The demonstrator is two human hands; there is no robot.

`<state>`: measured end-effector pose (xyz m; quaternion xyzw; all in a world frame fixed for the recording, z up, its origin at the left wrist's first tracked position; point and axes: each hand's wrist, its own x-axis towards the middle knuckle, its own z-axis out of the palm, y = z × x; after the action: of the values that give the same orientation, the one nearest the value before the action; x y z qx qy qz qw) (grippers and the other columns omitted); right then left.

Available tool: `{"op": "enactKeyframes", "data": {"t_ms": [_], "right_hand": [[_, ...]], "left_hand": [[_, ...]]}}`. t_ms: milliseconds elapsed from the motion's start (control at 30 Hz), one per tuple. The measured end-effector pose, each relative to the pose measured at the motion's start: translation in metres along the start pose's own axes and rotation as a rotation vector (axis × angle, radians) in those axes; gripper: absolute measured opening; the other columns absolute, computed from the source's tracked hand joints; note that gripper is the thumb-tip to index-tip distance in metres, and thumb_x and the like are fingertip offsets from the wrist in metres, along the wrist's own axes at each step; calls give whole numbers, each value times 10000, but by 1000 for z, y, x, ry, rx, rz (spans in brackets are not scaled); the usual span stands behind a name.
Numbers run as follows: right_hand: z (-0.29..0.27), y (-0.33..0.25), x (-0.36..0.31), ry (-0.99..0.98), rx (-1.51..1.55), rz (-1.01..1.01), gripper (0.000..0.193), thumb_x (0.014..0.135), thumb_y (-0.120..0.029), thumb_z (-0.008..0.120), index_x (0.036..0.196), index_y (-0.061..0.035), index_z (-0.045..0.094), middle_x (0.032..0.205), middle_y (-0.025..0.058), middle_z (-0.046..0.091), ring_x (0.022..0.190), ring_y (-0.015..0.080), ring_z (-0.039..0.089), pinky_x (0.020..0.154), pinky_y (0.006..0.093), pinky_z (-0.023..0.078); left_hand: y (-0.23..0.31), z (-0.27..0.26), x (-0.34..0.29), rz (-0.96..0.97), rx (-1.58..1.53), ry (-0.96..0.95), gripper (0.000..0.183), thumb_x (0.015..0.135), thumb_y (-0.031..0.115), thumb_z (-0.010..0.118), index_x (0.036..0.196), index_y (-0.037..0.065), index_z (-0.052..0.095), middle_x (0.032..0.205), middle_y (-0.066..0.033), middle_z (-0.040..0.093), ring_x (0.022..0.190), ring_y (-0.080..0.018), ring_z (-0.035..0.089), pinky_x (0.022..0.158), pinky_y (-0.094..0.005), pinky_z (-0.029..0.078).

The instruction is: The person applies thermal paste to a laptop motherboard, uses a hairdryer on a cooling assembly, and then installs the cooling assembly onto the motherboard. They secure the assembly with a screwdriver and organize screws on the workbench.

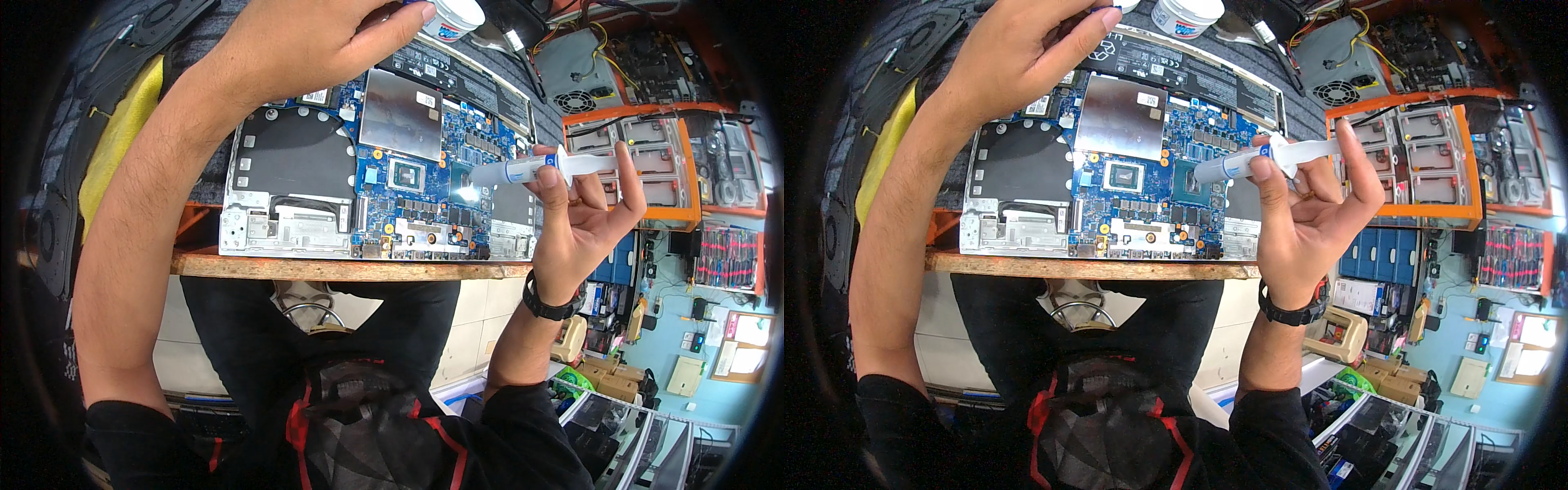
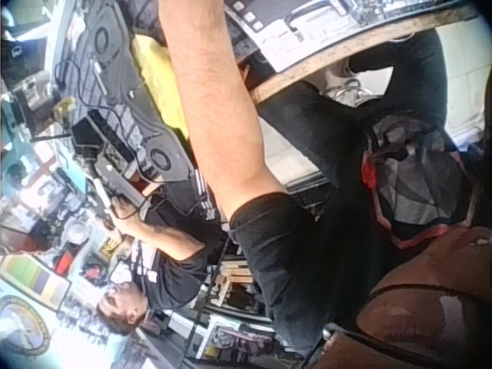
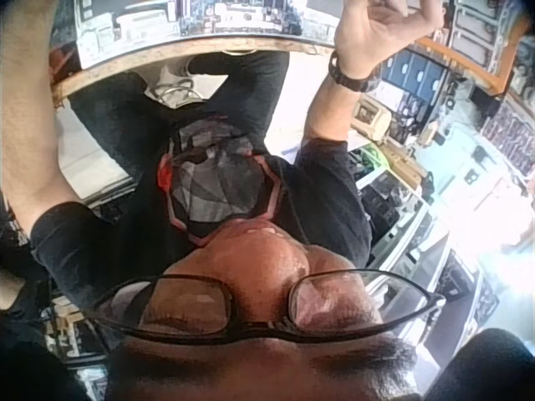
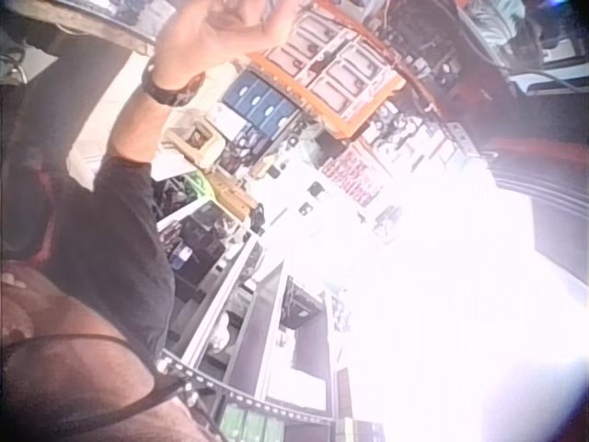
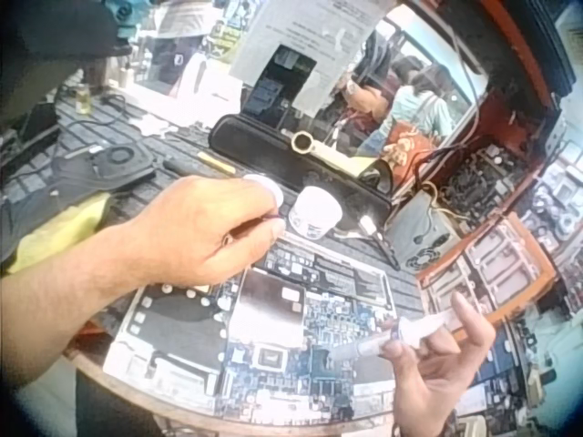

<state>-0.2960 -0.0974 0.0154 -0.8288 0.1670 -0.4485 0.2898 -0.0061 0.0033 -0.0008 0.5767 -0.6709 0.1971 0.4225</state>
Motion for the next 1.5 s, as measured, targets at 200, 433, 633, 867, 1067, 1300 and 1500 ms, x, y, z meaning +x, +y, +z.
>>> {"op": "enactKeyframes", "data": {"t_ms": [200, 433, 633, 867, 1067, 1300, 1500], "right_hand": [[-4, -5, -1, 62, 75, 67, 706, 962, -2, 674, 1508, -75, 232, 1091, 254, 699, 1039, 259, 717, 792, 344, 638], [-37, 17, -4, 286, 685, 426, 740, 1020, -132, 628, 1589, -123, 155, 1185, 242, 679, 1002, 231, 711, 822, 360, 635], [-54, -7, -18, 366, 986, 402, 708, 1020, -165, 629, 1584, -151, 202, 1216, 209, 655, 1064, 270, 701, 845, 385, 636], [-67, -43, -47, 221, 1076, 317, 759, 1026, -123, 603, 1603, -153, 112, 1189, 243, 670, 1032, 374, 724, 794, 412, 669], [-90, -57, -60, 221, 1098, 284, 784, 1016, -123, 624, 1604, -150, 105, 1187, 241, 671, 1025, 365, 726, 822, 436, 660], [-104, -74, -72, 194, 1074, 271, 787, 1016, -128, 627, 1601, -153, 101, 1195, 239, 666, 1034, 356, 723, 843, 452, 650], [-100, -88, -75, 195, 1052, 253, 786, 1020, -135, 615, 1608, -136, 94, 1175, 219, 671, 1016, 334, 732, 766, 355, 672]], "left_hand": [[2, 0, 1, 28, -7, 39, 177, 967, 184, 594, 928, 13, 616, 777, -150, 642, 657, -307, 645, 609, -397, 542], [9, -9, -1, -118, -103, -131, 239, 1011, 228, 626, 1084, 3, 660, 974, -119, 653, 870, -245, 642, 725, -330, 499], [128, -36, -1, -242, -332, -190, 172, 875, 122, 773, 1030, 47, 763, 911, -108, 719, 804, -245, 699, 716, -344, 555], [226, -32, -26, -480, -570, -155, 192, 847, -11, 775, 1039, -16, 778, 931, -126, 741, 797, -167, 694, 694, -269, 531], [250, -31, -25, -447, -539, -111, 205, 860, -4, 768, 1065, -8, 776, 942, -116, 745, 785, -159, 684, 676, -259, 518], [280, -41, -20, -434, -538, -127, 211, 896, 54, 758, 1097, -9, 763, 908, -111, 721, 728, -162, 664, 633, -284, 506], [285, -50, -29, -478, -615, -153, 196, 916, 68, 739, 1090, -21, 757, 901, -109, 719, 741, -156, 666, 643, -294, 511]]}}
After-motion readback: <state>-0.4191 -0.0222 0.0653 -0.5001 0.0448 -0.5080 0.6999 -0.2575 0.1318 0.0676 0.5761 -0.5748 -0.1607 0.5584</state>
